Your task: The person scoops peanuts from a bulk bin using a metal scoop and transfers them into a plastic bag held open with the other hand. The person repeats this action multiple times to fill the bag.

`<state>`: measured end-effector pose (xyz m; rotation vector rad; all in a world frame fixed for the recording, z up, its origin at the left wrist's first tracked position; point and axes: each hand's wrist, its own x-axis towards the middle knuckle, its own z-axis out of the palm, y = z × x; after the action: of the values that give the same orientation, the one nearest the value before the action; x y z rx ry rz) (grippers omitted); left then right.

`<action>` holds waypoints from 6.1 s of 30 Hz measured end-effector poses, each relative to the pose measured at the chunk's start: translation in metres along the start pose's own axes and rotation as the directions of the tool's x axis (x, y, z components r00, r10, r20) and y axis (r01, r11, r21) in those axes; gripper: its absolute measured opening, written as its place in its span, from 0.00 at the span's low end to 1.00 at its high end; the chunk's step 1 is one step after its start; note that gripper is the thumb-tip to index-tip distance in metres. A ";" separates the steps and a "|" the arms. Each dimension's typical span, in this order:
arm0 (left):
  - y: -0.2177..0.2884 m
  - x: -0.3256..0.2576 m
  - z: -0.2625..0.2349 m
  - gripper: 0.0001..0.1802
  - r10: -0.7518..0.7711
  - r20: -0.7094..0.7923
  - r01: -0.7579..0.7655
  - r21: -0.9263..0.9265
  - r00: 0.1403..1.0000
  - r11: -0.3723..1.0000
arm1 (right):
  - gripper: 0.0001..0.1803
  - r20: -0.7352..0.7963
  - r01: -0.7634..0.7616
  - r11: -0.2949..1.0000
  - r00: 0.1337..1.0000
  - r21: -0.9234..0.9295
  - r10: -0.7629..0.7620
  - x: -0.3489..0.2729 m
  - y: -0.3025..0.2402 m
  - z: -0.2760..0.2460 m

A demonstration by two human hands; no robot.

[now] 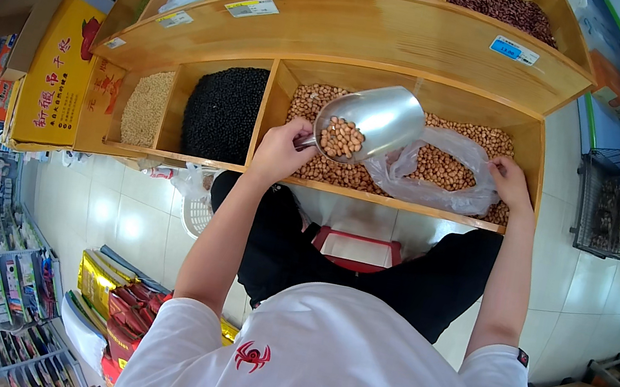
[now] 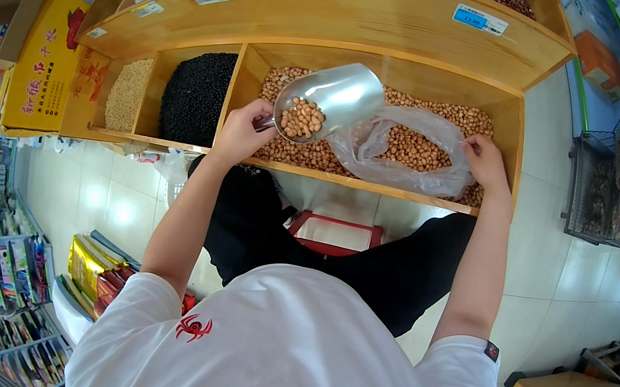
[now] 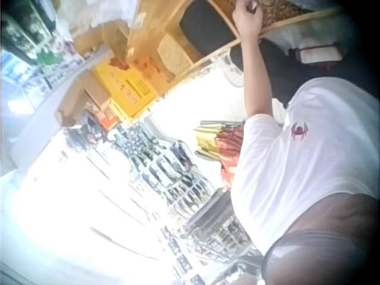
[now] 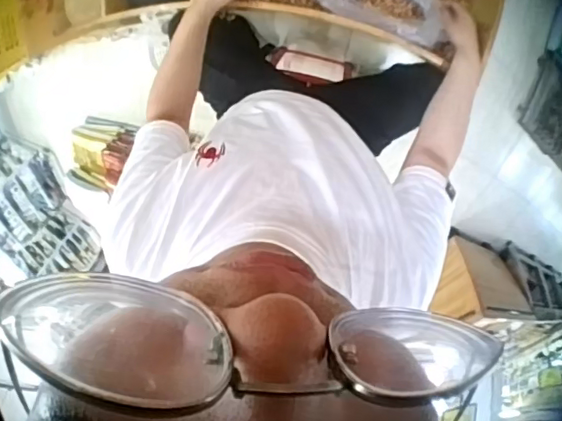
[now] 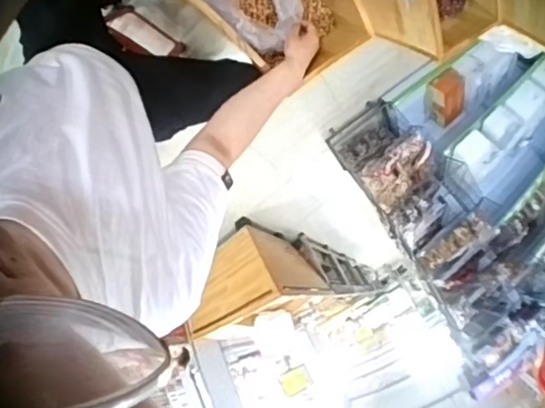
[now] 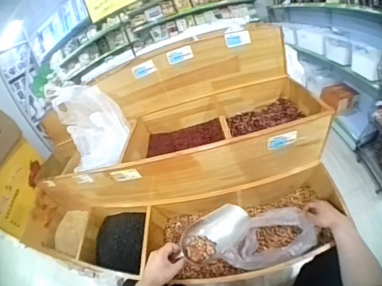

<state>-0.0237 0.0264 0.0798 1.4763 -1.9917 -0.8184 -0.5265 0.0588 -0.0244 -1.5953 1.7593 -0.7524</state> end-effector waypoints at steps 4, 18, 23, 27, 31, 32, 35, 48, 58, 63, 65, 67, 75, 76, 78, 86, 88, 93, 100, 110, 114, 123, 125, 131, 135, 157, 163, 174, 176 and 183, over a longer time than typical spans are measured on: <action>0.046 0.005 -0.012 0.12 0.057 0.127 -0.092 0.290 0.990 0.952 | 0.07 -0.106 0.047 0.998 0.993 0.032 -0.043 -0.001 -0.013 -0.002; 0.097 0.017 0.000 0.13 -0.007 0.326 -0.174 0.525 0.945 0.833 | 0.07 -0.138 0.055 0.997 0.989 0.049 -0.048 -0.001 -0.021 -0.003; 0.100 0.014 -0.008 0.13 -0.008 0.288 -0.152 0.530 0.958 0.834 | 0.07 -0.127 0.049 0.997 0.991 0.062 -0.040 -0.002 -0.025 -0.003; 0.102 0.012 -0.020 0.13 -0.015 0.255 -0.122 0.510 0.967 0.851 | 0.07 -0.123 0.041 0.998 0.992 0.058 -0.033 -0.002 -0.024 -0.004; 0.091 0.008 -0.034 0.13 -0.036 0.208 -0.077 0.508 0.977 0.858 | 0.07 -0.119 0.043 0.997 0.992 0.067 -0.034 -0.002 -0.022 -0.004; 0.087 0.006 -0.039 0.13 -0.044 0.195 -0.061 0.499 0.980 0.864 | 0.07 -0.120 0.043 0.997 0.992 0.069 -0.035 -0.002 -0.022 -0.003; 0.078 0.002 -0.057 0.15 -0.081 0.175 -0.013 0.480 0.981 0.877 | 0.07 -0.121 0.041 0.997 0.992 0.072 -0.032 -0.002 -0.019 -0.003; 0.047 -0.019 -0.075 0.13 -0.320 0.190 0.095 0.710 0.928 0.698 | 0.06 -0.078 0.052 0.997 0.996 0.054 -0.048 -0.001 -0.018 -0.002; 0.017 -0.004 -0.033 0.16 -0.402 0.233 0.104 0.744 0.885 0.660 | 0.06 -0.077 0.037 0.996 0.997 0.085 -0.031 -0.001 -0.011 -0.001; -0.014 0.011 -0.011 0.17 -0.334 0.259 0.078 0.675 0.906 0.734 | 0.06 -0.074 0.031 0.998 0.997 0.048 -0.027 -0.001 -0.009 0.000; -0.033 0.015 -0.006 0.17 -0.347 0.247 0.108 0.655 0.905 0.748 | 0.06 -0.068 0.030 0.999 0.997 0.031 -0.027 -0.001 -0.011 -0.001; -0.037 0.017 -0.003 0.17 -0.357 0.235 0.144 0.618 0.904 0.773 | 0.06 -0.061 0.012 1.000 0.998 0.025 -0.010 -0.003 -0.014 -0.001; -0.061 0.010 0.013 0.18 -0.402 0.208 0.314 0.355 0.892 0.880 | 0.07 -0.060 0.003 0.999 0.998 0.040 0.000 -0.001 -0.007 0.000; -0.062 0.009 0.014 0.18 -0.405 0.195 0.324 0.344 0.893 0.881 | 0.07 -0.055 -0.016 0.999 0.998 0.036 0.018 -0.001 -0.008 0.000; -0.062 0.008 0.014 0.19 -0.409 0.171 0.341 0.323 0.897 0.883 | 0.07 -0.052 -0.009 0.999 0.999 0.054 0.012 -0.001 -0.009 0.000; -0.061 0.006 0.012 0.18 -0.348 0.067 0.334 0.158 0.935 0.929 | 0.06 -0.047 -0.011 0.998 0.999 0.066 0.014 -0.001 -0.009 0.000; -0.059 0.007 0.012 0.19 -0.326 0.049 0.319 0.116 0.944 0.941 | 0.06 -0.044 -0.015 0.998 0.999 0.069 0.018 -0.001 -0.008 0.000; -0.058 0.007 0.012 0.20 -0.301 0.007 0.300 0.046 0.954 0.953 | 0.06 -0.051 -0.006 0.998 0.999 0.058 0.009 -0.002 -0.008 0.000; -0.053 0.005 0.012 0.18 -0.262 -0.031 0.260 -0.057 0.965 0.964 | 0.06 -0.031 -0.026 0.997 0.999 0.073 0.029 -0.001 -0.011 0.000; -0.046 0.001 0.012 0.17 -0.212 -0.062 0.200 -0.160 0.975 0.967 | 0.07 -0.041 -0.008 0.997 0.999 0.073 0.011 -0.002 -0.010 0.001; -0.020 -0.003 0.007 0.15 -0.151 -0.105 0.137 -0.128 0.983 0.982 | 0.06 -0.048 0.001 1.000 0.999 0.030 0.001 -0.002 -0.008 -0.001; 0.036 0.007 0.000 0.12 0.126 0.184 -0.194 0.428 0.975 0.883 | 0.06 -0.072 0.052 0.997 0.996 0.058 -0.048 -0.002 -0.006 0.001; 0.045 0.010 0.002 0.11 0.165 0.253 -0.270 0.467 0.953 0.842 | 0.07 -0.071 0.049 0.996 0.997 0.069 -0.044 -0.001 -0.006 0.001; 0.074 0.020 0.009 0.10 0.150 0.340 -0.324 0.546 0.928 0.773 | 0.07 -0.077 0.037 0.997 0.996 0.070 -0.032 -0.001 -0.007 0.001; 0.087 0.022 0.007 0.10 0.109 0.341 -0.298 0.572 0.934 0.764 | 0.07 -0.068 0.012 0.999 0.998 0.053 -0.008 -0.002 -0.010 0.000; 0.003 -0.009 -0.013 0.15 -0.277 0.141 0.178 0.485 0.951 0.856 | 0.06 -0.042 0.004 0.998 0.999 0.063 -0.001 0.000 -0.003 0.002; -0.014 0.005 0.023 0.16 -0.287 0.190 0.184 0.427 0.939 0.885 | 0.06 -0.049 0.012 0.998 0.999 0.063 -0.009 -0.001 -0.005 0.001; -0.053 0.018 0.049 0.18 -0.364 0.226 0.280 0.334 0.904 0.900 | 0.07 -0.043 0.003 0.999 0.999 0.049 -0.001 -0.002 -0.008 0.000; -0.055 0.017 0.049 0.18 -0.377 0.227 0.300 0.311 0.898 0.902 | 0.07 -0.038 -0.008 0.998 0.999 0.056 0.010 -0.002 -0.008 0.000; -0.053 0.013 0.045 0.20 -0.412 0.178 0.369 0.231 0.894 0.900 | 0.07 -0.036 -0.029 0.998 0.999 0.056 0.031 -0.001 -0.007 0.000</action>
<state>-0.0255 0.0095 0.0109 2.0244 -2.0037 -1.0189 -0.5218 0.0595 -0.0190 -1.5246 1.7691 -0.8138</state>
